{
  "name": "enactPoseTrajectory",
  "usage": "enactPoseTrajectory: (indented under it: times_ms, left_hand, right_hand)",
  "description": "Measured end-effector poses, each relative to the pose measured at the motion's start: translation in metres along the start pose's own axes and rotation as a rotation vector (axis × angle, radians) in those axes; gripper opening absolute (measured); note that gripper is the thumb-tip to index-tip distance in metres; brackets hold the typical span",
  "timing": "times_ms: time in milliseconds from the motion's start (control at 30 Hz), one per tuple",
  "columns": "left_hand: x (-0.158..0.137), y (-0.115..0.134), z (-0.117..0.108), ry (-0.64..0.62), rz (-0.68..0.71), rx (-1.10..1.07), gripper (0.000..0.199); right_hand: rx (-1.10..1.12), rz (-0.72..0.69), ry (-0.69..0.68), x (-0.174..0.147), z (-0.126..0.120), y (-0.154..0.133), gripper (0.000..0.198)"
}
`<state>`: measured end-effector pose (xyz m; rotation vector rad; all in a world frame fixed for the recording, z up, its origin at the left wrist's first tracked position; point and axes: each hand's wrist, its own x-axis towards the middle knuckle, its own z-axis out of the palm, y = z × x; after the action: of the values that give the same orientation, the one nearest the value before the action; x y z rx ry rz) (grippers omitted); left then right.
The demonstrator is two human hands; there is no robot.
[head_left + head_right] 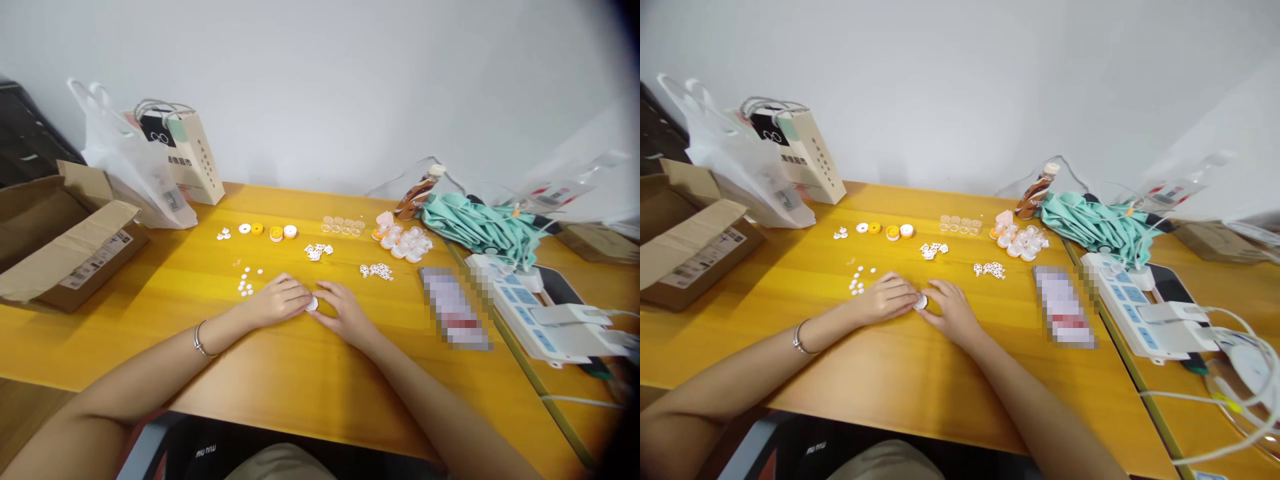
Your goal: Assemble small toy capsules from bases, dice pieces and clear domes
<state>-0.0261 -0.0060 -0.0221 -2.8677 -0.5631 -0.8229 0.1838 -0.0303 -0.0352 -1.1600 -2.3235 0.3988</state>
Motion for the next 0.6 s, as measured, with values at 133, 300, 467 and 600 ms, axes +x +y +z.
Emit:
enactPoseTrajectory:
  times_ms: [133, 300, 467, 600]
  left_hand:
    - [0.0, 0.0, -0.001, -0.042, 0.007, -0.009, 0.015]
    - [0.002, 0.0, -0.008, -0.079, 0.023, -0.048, 0.017]
    - [-0.002, 0.0, -0.008, -0.003, -0.008, -0.086, 0.02]
    - [-0.008, -0.003, -0.001, 0.044, -0.093, -0.15, 0.021]
  right_hand:
    - [-0.002, 0.003, -0.004, 0.0, 0.001, 0.001, 0.03]
    - [0.014, 0.007, 0.006, -0.001, 0.002, 0.002, 0.03]
    - [0.038, 0.008, 0.006, -0.001, 0.001, 0.002, 0.034]
    - [0.104, 0.003, 0.028, -0.001, -0.001, 0.002, 0.049]
